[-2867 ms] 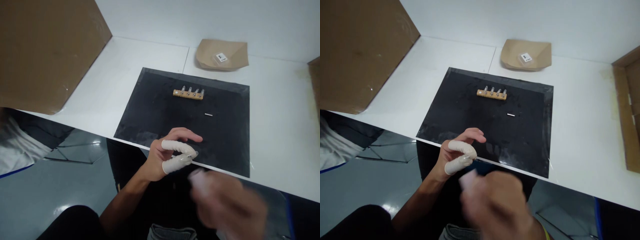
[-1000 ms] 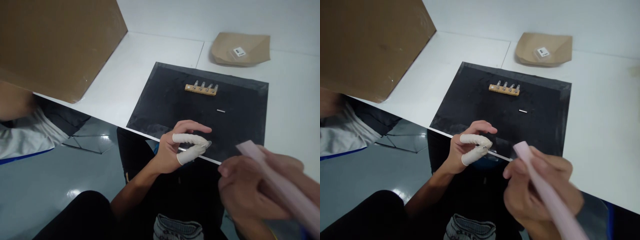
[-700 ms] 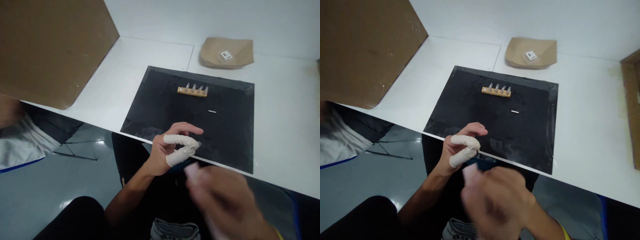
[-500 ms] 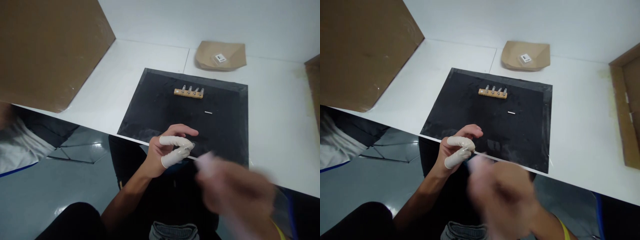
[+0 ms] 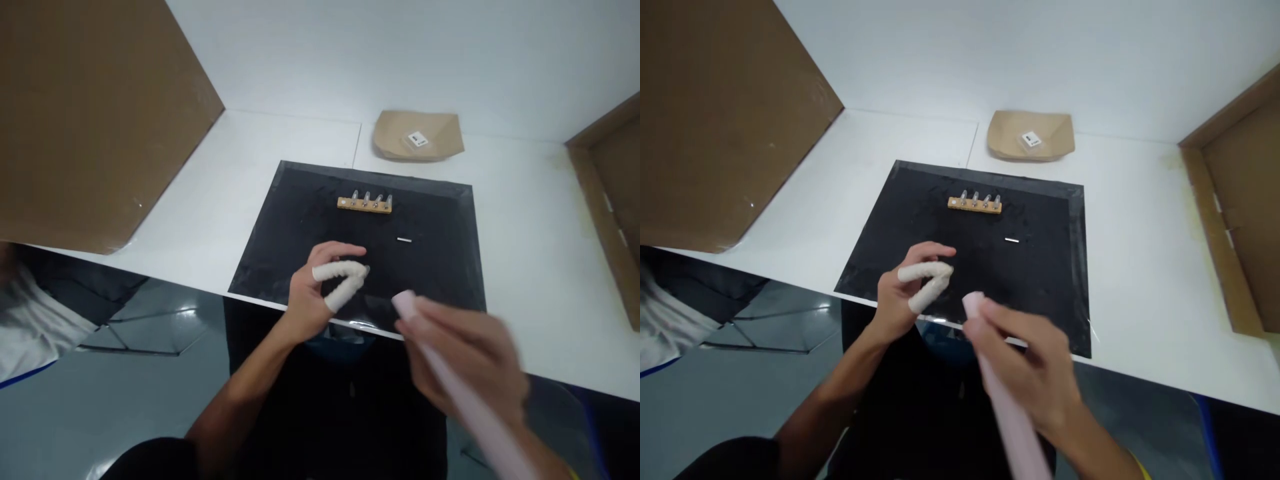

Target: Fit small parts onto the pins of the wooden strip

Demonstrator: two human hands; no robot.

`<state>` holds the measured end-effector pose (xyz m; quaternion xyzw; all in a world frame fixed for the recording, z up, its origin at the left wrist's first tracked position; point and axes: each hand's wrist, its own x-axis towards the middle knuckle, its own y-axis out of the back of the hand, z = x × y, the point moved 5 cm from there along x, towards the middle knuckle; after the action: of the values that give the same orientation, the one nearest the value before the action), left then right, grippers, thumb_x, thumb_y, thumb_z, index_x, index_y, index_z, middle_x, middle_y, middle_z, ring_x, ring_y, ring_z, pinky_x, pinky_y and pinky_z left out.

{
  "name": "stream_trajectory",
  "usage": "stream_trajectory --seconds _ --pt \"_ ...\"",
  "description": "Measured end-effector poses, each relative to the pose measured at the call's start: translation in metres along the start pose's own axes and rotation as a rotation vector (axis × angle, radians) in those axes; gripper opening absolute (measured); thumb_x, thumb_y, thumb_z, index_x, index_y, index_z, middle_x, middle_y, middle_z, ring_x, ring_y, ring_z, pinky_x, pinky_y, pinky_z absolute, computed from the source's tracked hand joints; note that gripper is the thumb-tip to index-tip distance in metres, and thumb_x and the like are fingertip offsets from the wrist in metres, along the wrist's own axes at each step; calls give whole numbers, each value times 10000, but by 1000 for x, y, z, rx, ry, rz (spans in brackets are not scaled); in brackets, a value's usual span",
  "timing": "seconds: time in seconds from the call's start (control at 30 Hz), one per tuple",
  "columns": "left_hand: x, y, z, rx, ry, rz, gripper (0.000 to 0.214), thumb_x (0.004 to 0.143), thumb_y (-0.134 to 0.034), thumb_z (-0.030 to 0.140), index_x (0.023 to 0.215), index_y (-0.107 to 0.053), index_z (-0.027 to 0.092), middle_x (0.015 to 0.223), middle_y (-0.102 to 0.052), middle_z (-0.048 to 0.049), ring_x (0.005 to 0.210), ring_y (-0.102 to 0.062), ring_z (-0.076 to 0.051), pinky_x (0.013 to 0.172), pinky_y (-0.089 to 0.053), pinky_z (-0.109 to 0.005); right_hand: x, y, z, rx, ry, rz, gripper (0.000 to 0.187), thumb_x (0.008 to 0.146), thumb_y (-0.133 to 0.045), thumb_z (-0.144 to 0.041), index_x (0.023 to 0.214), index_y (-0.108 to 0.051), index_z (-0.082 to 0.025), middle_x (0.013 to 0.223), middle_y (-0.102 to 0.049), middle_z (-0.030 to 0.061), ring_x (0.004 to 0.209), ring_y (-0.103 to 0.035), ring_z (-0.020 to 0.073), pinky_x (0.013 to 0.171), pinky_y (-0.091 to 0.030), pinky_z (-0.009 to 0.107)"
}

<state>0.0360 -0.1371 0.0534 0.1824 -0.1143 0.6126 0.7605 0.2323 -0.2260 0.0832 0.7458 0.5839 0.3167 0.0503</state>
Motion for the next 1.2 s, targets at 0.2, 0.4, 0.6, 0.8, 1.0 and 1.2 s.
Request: stream_trajectory --seconds 0.2,0.4,0.6,0.8,1.0,1.2 --pt "95 30 -69 401 52 -47 94 931 -726 231 964 -814 224 1230 -789 -70 1220 -667 -241 1145 -485 -450 -15 -22 -3 -188 123 173 271 875 -767 -94 1102 -739 -240 1079 -726 48 916 -724 155 805 -649 280" --pt "138 28 -105 503 151 -139 99 915 -741 230 966 -826 232 1279 -776 -59 1255 -667 -260 1175 -462 -503 -25 -33 10 -42 -43 204 191 938 -701 -117 1094 -720 -224 1029 -684 40 926 -717 144 757 -653 242" --pt "139 20 -111 592 188 -159 111 909 -759 233 990 -828 266 1323 -753 -46 1304 -625 -291 1197 -384 -567 -39 -40 35 59 -230 225 181 940 -713 -167 1101 -743 -245 1042 -673 52 896 -711 170 664 -654 277" --pt "138 22 -116 663 226 -155 156 906 -770 260 1059 -796 250 1363 -730 -69 1372 -573 -303 1223 -309 -567 -41 -46 42 105 -269 196 192 947 -715 -178 1115 -750 -266 1029 -683 37 879 -717 169 781 -665 338" --pt "136 28 -115 707 248 -171 159 905 -769 264 1061 -787 244 1399 -716 -77 1443 -502 -346 1225 -219 -628 -44 -49 37 113 -249 160 211 950 -707 -176 1127 -747 -284 1027 -695 29 885 -711 163 722 -650 288" --pt "134 30 -107 721 253 -223 211 896 -774 267 1106 -791 265 1455 -685 -71 1465 -486 -353 1214 -226 -655 -51 -53 40 147 -264 172 209 939 -724 -173 1126 -759 -259 1035 -697 52 897 -712 182 773 -655 331"
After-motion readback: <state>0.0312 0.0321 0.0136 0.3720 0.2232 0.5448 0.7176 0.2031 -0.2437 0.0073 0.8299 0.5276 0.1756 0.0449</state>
